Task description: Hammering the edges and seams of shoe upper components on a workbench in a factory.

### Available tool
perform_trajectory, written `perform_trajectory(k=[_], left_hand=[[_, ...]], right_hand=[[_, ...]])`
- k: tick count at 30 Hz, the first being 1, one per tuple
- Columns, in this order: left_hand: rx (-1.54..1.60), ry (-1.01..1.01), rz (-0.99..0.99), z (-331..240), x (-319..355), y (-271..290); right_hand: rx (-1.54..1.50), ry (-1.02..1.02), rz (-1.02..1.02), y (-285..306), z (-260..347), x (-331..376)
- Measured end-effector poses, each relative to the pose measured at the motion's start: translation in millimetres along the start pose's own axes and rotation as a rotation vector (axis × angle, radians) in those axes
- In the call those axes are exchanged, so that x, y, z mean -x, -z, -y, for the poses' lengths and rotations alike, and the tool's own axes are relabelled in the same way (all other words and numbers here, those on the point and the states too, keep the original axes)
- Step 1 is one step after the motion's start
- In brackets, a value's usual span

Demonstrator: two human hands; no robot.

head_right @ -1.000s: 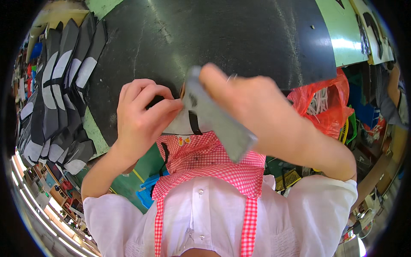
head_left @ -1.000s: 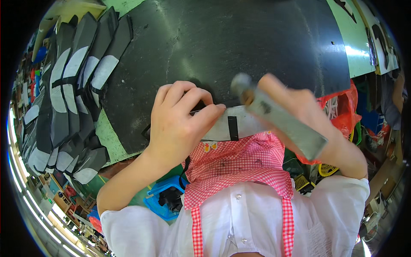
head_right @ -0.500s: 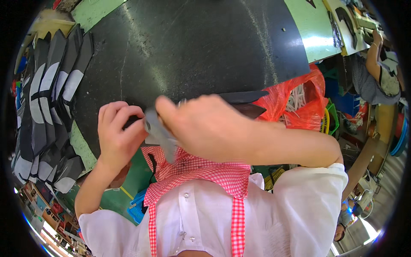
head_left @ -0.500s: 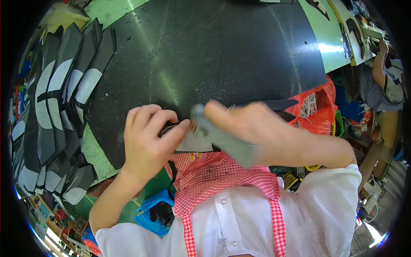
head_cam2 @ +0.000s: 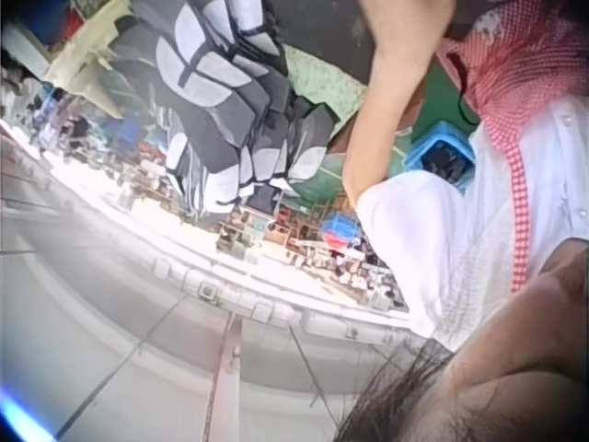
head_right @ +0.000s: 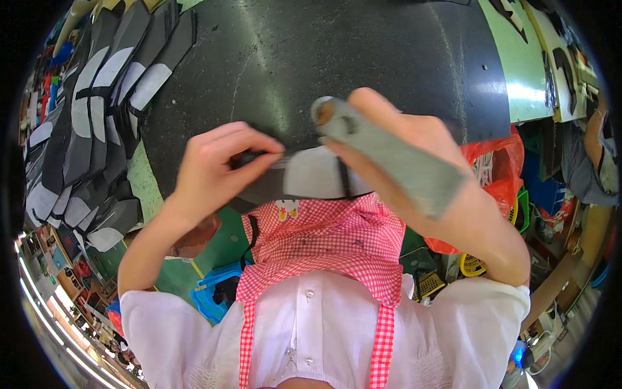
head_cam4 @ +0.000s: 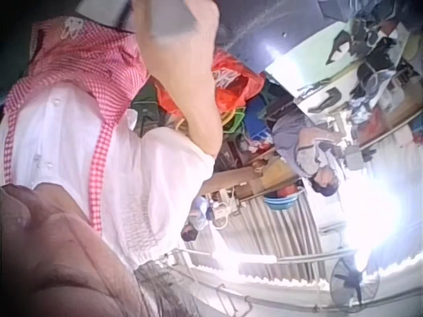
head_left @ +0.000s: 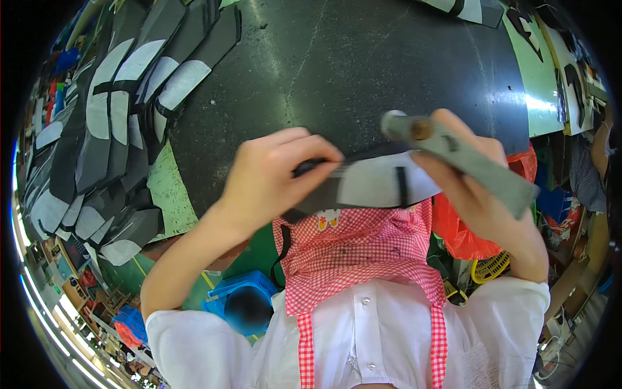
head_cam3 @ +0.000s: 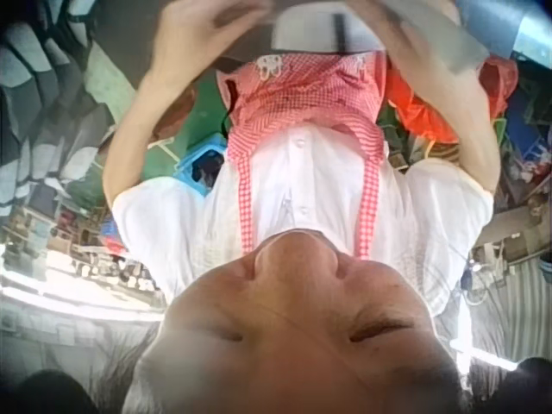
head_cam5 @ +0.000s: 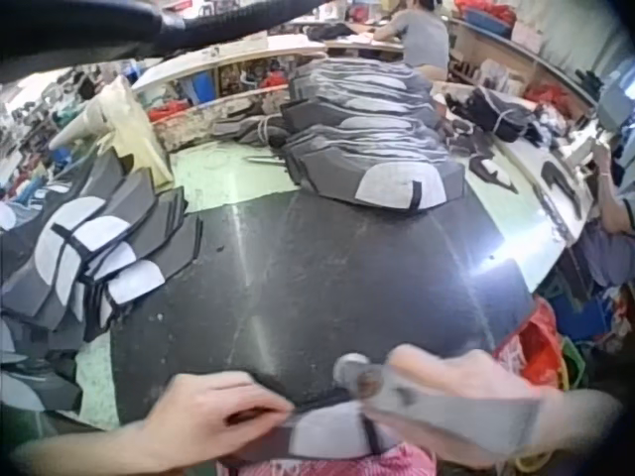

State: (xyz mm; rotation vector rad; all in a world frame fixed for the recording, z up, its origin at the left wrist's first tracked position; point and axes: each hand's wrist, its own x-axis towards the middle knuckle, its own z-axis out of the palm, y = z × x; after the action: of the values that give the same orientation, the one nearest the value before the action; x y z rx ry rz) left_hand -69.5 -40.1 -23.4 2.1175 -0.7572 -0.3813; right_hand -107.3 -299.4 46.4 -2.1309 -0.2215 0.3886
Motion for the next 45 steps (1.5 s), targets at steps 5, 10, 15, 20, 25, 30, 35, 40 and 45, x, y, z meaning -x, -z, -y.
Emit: perform_trajectory(k=[5,10,15,20,25,30,35,40,45], left_hand=[[-0.255,-0.204,-0.057,-24,-29,-39],[-0.251,-0.314,-0.071,-8,-33,-28],[-0.273,-0.224,0.057,-12,-35,-13],[-0.433,-0.449,-0.020,-9,-29,-8],[-0.268,-0.342,0.030,1,-29,-3],[-0.365,-0.372,-0.087,0,-22,-3],[-0.191,-0.142,-0.174,6,-1,-13],[-0.403,-0.235,-0.217,-3,8,-19],[-0.581,-0.339,-0.272,-3,14,-30]], right_hand=[[0.044,-0.001,0.075,11,-12,25],[0.050,-0.038,0.081,12,-23,23],[0.182,0.008,0.258,-1,-25,19],[0.122,-0.036,0.193,3,-19,9],[0.018,-0.095,0.246,-7,-22,8],[0.124,0.006,0.202,-21,-20,11],[-0.063,-0.038,0.205,-20,-21,6],[0.093,0.041,0.179,-23,-15,7],[0.122,0.147,0.142,-21,-16,2]])
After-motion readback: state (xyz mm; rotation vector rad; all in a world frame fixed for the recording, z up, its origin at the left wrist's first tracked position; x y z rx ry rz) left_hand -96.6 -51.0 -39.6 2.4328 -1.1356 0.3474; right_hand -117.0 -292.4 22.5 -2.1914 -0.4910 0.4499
